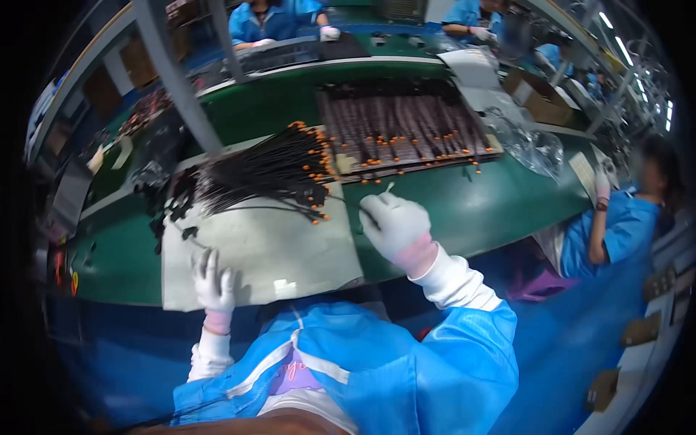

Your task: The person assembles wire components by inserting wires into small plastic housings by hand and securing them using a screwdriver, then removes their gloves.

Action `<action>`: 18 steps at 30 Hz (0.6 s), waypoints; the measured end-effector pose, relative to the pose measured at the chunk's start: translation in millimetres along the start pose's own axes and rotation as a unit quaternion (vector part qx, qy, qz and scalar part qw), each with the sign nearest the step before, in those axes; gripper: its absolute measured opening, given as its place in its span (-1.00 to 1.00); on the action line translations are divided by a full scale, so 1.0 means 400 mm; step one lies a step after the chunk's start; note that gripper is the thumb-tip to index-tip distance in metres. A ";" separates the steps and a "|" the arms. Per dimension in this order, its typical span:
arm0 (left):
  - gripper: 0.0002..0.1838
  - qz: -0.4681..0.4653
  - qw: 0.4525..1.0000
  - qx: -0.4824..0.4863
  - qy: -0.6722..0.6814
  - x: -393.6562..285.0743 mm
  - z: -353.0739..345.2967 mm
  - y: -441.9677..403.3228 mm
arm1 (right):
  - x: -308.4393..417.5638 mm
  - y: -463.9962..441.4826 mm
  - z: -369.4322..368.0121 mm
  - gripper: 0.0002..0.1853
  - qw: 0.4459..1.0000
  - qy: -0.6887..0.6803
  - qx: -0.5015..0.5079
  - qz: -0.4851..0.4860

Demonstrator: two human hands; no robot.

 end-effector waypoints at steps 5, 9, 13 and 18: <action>-0.51 0.023 0.999 0.020 -0.044 0.035 -0.020 -0.001 | -0.222 0.020 0.181 -0.90 0.981 0.155 -0.080 -0.084; -0.50 0.066 0.996 0.020 -0.061 0.076 -0.045 0.011 | -0.535 -0.008 0.234 -0.84 0.956 0.206 -0.048 -0.202; -0.49 0.071 0.993 0.025 -0.086 0.072 -0.050 0.012 | -0.830 -0.082 0.179 -0.78 0.930 0.274 -0.008 -0.244; -0.50 0.094 0.992 0.005 -0.087 0.074 -0.039 0.010 | -1.043 -0.144 0.048 -0.70 0.900 0.275 0.036 -0.337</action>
Point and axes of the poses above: each hand's wrist, its own y-axis away from the middle knuckle, its own z-axis out of the back of the hand, x = y × z, the point moved 9 cm from there along -y, towards the middle knuckle, and after that the axes turned 15 degrees about z, right-handed, at the moved point
